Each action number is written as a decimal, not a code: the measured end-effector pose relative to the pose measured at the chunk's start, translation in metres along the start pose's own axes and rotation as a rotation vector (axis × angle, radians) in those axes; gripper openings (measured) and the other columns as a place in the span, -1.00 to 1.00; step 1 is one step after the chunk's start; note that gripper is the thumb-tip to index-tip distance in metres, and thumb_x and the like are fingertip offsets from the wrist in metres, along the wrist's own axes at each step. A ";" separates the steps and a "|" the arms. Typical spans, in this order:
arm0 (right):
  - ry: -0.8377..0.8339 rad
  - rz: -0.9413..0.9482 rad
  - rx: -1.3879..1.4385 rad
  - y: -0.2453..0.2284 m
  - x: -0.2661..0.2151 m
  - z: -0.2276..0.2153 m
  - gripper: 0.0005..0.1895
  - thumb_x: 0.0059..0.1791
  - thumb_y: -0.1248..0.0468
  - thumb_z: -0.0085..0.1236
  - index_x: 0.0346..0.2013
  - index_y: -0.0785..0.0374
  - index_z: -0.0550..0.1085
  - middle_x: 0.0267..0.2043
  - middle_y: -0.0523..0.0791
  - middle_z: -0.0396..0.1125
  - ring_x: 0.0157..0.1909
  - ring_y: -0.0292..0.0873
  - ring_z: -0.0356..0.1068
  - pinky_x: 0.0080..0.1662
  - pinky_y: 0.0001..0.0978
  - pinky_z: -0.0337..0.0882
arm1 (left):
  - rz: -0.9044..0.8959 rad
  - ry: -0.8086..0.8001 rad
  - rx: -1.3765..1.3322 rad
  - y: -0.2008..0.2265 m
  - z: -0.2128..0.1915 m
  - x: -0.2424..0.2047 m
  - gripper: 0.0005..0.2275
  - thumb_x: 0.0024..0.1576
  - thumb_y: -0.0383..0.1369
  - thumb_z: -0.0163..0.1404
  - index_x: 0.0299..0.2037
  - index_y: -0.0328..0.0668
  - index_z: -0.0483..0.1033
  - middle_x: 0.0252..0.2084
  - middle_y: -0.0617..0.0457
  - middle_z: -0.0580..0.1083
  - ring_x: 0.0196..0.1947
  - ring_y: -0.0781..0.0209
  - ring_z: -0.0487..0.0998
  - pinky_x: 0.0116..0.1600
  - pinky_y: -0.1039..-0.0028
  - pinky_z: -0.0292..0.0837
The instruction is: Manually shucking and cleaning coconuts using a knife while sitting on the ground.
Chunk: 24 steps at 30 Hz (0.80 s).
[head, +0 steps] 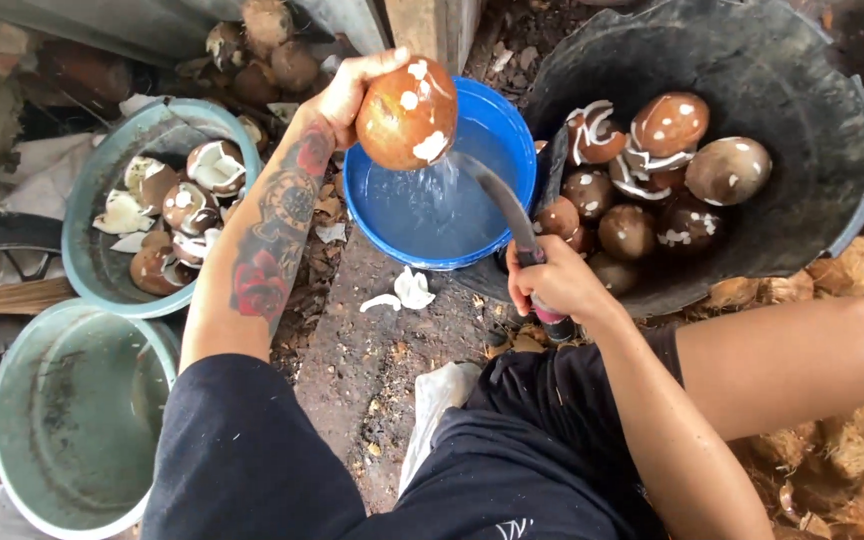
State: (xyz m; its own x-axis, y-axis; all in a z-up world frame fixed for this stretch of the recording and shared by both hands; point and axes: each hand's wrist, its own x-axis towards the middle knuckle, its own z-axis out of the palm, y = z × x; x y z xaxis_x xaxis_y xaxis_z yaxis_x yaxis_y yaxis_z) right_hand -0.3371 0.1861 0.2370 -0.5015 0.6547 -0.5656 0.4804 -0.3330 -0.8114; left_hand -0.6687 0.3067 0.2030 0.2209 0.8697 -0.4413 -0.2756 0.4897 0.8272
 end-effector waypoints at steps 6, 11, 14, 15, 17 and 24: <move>0.001 0.057 0.076 -0.001 -0.009 -0.001 -0.85 -0.31 0.57 -0.30 -0.58 0.30 0.18 -0.78 0.12 0.18 -0.78 -0.08 -0.05 -0.69 -0.32 -0.02 | 0.041 0.008 0.078 -0.010 0.002 0.013 -0.51 -0.10 0.10 0.19 -0.10 -0.05 0.62 -0.11 -0.04 0.66 -0.10 -0.02 0.73 0.09 0.12 0.67; 0.097 0.156 -0.254 -0.022 -0.018 -0.025 -0.84 -0.17 0.48 -0.18 -0.40 0.23 0.37 -0.59 -0.08 0.23 -0.60 -0.17 0.15 -0.57 -0.28 0.20 | 0.064 -0.015 0.072 -0.004 0.018 0.011 -0.44 -0.12 0.13 0.18 -0.06 -0.10 0.61 -0.08 -0.08 0.66 -0.08 -0.07 0.74 0.09 0.11 0.68; 0.114 0.166 -0.507 -0.020 -0.015 -0.048 -0.85 -0.03 0.40 -0.15 -0.33 0.22 0.43 -0.42 -0.08 0.32 -0.44 -0.12 0.19 -0.41 -0.15 0.21 | 0.070 -0.028 0.079 -0.002 0.029 0.009 -0.45 -0.12 0.13 0.17 -0.08 -0.12 0.62 -0.10 -0.09 0.67 -0.10 -0.08 0.75 0.06 0.11 0.69; 0.122 0.104 -0.631 -0.014 -0.012 -0.058 -0.87 -0.07 0.39 -0.12 -0.45 0.20 0.40 -0.45 -0.08 0.34 -0.40 -0.09 0.16 -0.32 -0.11 0.14 | 0.072 -0.039 0.097 -0.002 0.034 0.009 -0.43 -0.13 0.15 0.16 -0.09 -0.12 0.63 -0.10 -0.08 0.67 -0.10 -0.08 0.75 0.05 0.13 0.70; 0.128 0.085 -0.701 -0.013 -0.012 -0.069 -0.81 0.02 0.29 -0.07 -0.49 0.26 0.33 -0.50 -0.05 0.29 -0.43 -0.08 0.10 -0.34 -0.10 0.13 | 0.051 -0.043 0.113 -0.003 0.038 0.010 -0.41 -0.14 0.17 0.16 -0.06 -0.10 0.62 -0.08 -0.07 0.67 -0.08 -0.08 0.75 0.08 0.12 0.69; 0.164 0.088 -0.733 -0.005 -0.014 -0.087 -0.61 0.08 0.22 -0.01 -0.58 0.28 0.17 -0.59 -0.04 0.16 -0.46 -0.08 0.00 -0.37 -0.08 0.08 | 0.047 -0.013 0.132 -0.003 0.064 0.010 -0.36 -0.17 0.19 0.13 -0.01 -0.10 0.60 -0.10 -0.10 0.67 -0.11 -0.10 0.76 0.06 0.09 0.71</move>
State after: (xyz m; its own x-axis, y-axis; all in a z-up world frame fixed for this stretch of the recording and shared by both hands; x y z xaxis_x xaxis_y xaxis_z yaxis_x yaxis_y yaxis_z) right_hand -0.2696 0.2380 0.2621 -0.3533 0.7582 -0.5480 0.8980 0.1108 -0.4257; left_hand -0.6055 0.3099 0.2184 0.2226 0.8904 -0.3970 -0.1608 0.4352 0.8859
